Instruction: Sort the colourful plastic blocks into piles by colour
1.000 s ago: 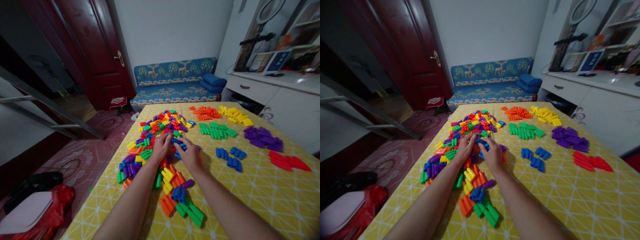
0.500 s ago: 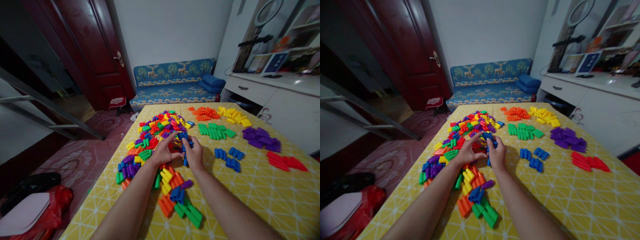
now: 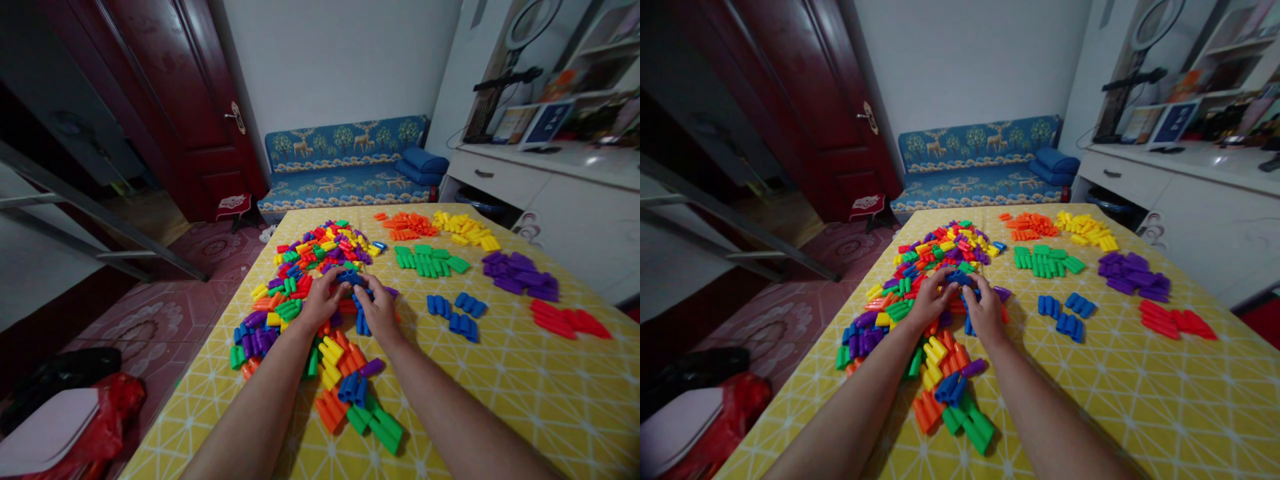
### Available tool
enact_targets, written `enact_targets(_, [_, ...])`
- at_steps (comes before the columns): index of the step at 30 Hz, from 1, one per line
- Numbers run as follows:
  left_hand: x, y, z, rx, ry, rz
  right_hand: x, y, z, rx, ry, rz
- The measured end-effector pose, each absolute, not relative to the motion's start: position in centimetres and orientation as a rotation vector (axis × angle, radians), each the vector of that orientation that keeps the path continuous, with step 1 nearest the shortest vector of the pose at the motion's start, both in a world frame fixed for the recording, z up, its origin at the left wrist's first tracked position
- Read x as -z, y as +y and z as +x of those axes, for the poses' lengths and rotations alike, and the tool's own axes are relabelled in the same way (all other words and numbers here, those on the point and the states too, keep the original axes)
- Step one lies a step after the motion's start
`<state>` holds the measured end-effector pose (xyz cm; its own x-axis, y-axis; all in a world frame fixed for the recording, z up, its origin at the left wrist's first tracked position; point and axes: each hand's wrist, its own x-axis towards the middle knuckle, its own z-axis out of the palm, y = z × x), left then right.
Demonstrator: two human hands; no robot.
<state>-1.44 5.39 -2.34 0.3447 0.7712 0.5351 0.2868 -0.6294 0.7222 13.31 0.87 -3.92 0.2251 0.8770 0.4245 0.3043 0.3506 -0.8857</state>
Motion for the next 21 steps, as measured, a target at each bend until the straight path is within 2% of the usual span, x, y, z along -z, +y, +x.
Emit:
enact_targets(4, [2.3,5.4,-1.4,-1.324,0.972,2.057,3.7,0.7,13.1,-0.578,-1.327,-1.180])
enact_targets(9, [1.9,5.1,-1.6,-1.208,0.820,2.221,3.4,0.5,13.1,-0.471,-1.358,-1.126])
enact_targets(14, [1.8,4.9,-1.7,-1.174,0.889,2.233,3.7,0.5,13.2,-0.418,-1.331,-1.161])
enact_targets(21, [1.6,4.8,-1.7,-1.118,0.906,2.192,2.1,0.0,15.6,-0.451,-1.049,-1.179])
